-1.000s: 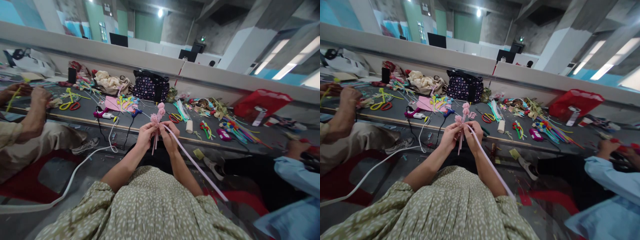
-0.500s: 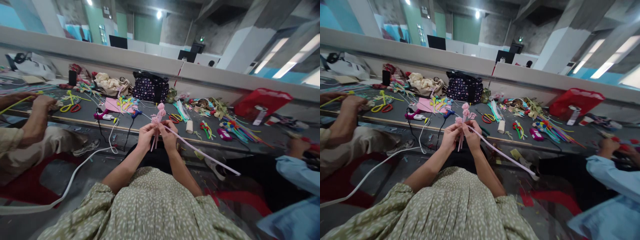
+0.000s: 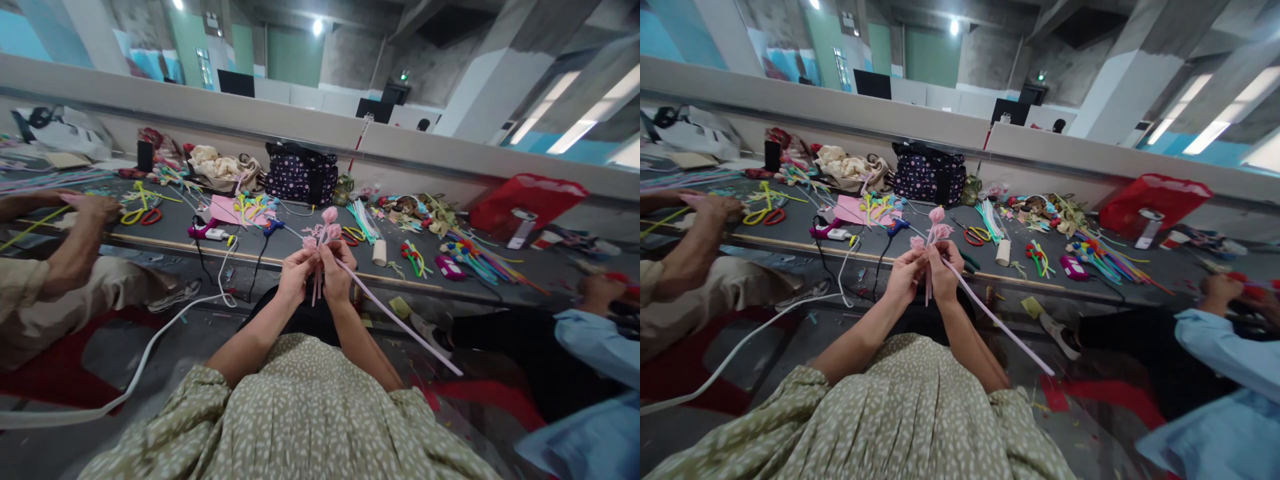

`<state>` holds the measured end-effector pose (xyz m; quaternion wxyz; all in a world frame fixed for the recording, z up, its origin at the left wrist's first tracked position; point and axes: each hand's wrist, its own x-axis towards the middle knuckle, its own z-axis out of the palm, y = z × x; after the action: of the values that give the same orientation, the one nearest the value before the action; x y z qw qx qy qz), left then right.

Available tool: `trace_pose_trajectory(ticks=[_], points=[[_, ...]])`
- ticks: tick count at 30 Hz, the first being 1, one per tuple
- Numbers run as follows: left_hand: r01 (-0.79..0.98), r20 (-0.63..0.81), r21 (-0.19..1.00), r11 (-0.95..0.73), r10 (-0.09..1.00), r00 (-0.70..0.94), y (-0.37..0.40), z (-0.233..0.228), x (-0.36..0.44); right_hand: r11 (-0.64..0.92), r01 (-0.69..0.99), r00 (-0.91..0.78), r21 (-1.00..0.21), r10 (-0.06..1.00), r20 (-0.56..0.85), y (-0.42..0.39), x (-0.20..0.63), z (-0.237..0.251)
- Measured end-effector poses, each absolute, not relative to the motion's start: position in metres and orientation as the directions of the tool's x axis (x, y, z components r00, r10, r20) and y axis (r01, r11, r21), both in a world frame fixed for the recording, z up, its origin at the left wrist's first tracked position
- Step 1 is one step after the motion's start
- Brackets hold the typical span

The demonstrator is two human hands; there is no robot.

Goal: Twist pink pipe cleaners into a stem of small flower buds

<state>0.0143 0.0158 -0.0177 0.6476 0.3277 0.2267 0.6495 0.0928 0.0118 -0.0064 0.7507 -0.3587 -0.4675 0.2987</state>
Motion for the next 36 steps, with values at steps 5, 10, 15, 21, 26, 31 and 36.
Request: trace_pose_trajectory(ticks=[5,10,15,21,26,31,36], points=[[-0.725,0.132,0.687,-0.042,0.989,0.067,0.016,-0.018,0.017,0.597,-0.210,0.428,-0.774,0.768,0.476,0.010,0.086,-0.006],[-0.707,0.147,0.704,-0.063,0.987,0.059,0.015,-0.018,0.017,0.593,-0.308,0.470,-0.744,0.774,0.423,0.011,0.083,-0.010],[-0.662,0.171,0.744,-0.095,0.984,0.051,0.016,-0.021,0.016,0.572,-0.232,0.390,-0.787,0.796,0.463,0.013,0.091,-0.012],[-0.655,0.185,0.749,-0.104,0.981,0.055,0.018,-0.025,0.016,0.573,-0.226,0.396,-0.788,0.793,0.463,0.013,0.095,-0.013],[-0.711,0.140,0.702,-0.035,0.986,0.090,0.019,-0.027,0.018,0.565,-0.328,0.447,-0.757,0.799,0.403,0.014,0.089,-0.018],[-0.722,0.106,0.691,0.035,0.983,0.149,0.020,-0.030,0.021,0.497,-0.427,0.469,-0.755,0.836,0.285,0.018,0.088,-0.023],[-0.680,0.099,0.733,0.018,0.986,0.132,0.021,-0.035,0.020,0.514,-0.284,0.443,-0.809,0.819,0.365,0.019,0.094,-0.024]])
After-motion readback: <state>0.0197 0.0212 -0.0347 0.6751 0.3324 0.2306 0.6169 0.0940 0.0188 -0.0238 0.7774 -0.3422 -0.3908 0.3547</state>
